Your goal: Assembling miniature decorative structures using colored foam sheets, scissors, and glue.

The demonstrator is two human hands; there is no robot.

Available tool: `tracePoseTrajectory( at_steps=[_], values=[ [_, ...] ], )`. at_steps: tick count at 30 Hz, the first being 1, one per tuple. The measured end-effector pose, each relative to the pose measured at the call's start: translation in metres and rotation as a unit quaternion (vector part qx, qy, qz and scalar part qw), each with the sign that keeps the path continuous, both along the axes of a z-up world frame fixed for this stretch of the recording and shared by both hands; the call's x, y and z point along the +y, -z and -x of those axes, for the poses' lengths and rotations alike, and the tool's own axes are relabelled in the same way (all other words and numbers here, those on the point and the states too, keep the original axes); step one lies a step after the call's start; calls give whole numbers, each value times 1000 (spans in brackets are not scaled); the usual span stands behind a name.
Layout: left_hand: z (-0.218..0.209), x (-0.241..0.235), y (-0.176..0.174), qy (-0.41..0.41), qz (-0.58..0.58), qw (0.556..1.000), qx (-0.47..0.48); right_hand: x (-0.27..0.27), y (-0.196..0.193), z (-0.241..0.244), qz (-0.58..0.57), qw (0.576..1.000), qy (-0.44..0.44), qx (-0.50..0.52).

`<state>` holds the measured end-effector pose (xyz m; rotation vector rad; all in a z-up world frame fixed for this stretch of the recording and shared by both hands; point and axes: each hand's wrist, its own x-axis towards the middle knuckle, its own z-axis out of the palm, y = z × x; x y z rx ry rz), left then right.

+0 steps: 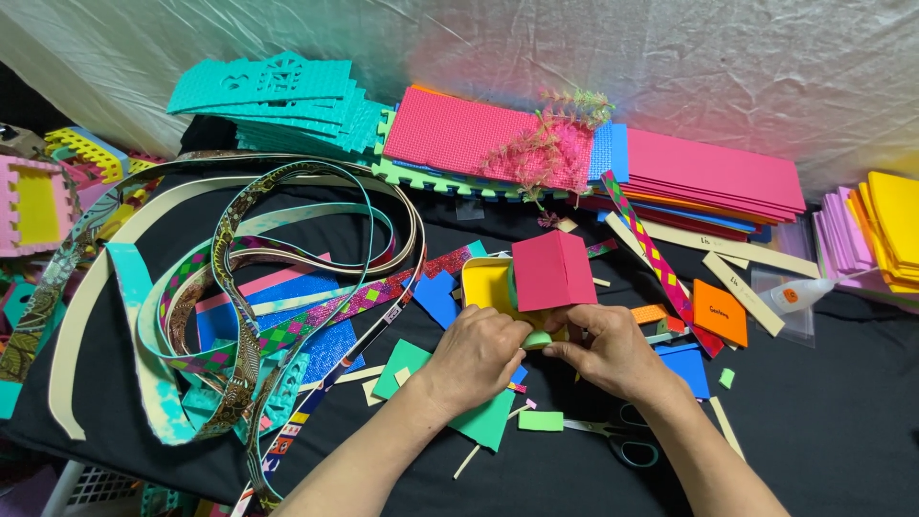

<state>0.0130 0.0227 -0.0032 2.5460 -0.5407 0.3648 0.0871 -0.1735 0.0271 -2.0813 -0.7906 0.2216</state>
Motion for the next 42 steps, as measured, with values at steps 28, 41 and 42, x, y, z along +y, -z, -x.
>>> tracePoseTrajectory(
  at_steps=[28, 41, 42],
  values=[
    [6, 34, -14, -24, -6, 1000, -5, -15, -58, -2, 285, 955, 22, 78],
    [5, 29, -11, 4, -37, 995, 95, 1, -49, 10, 270, 953, -23, 138],
    [5, 30, -11, 5, -34, 995, 94, 1, -49, 10, 267, 953, -23, 142]
  ],
)
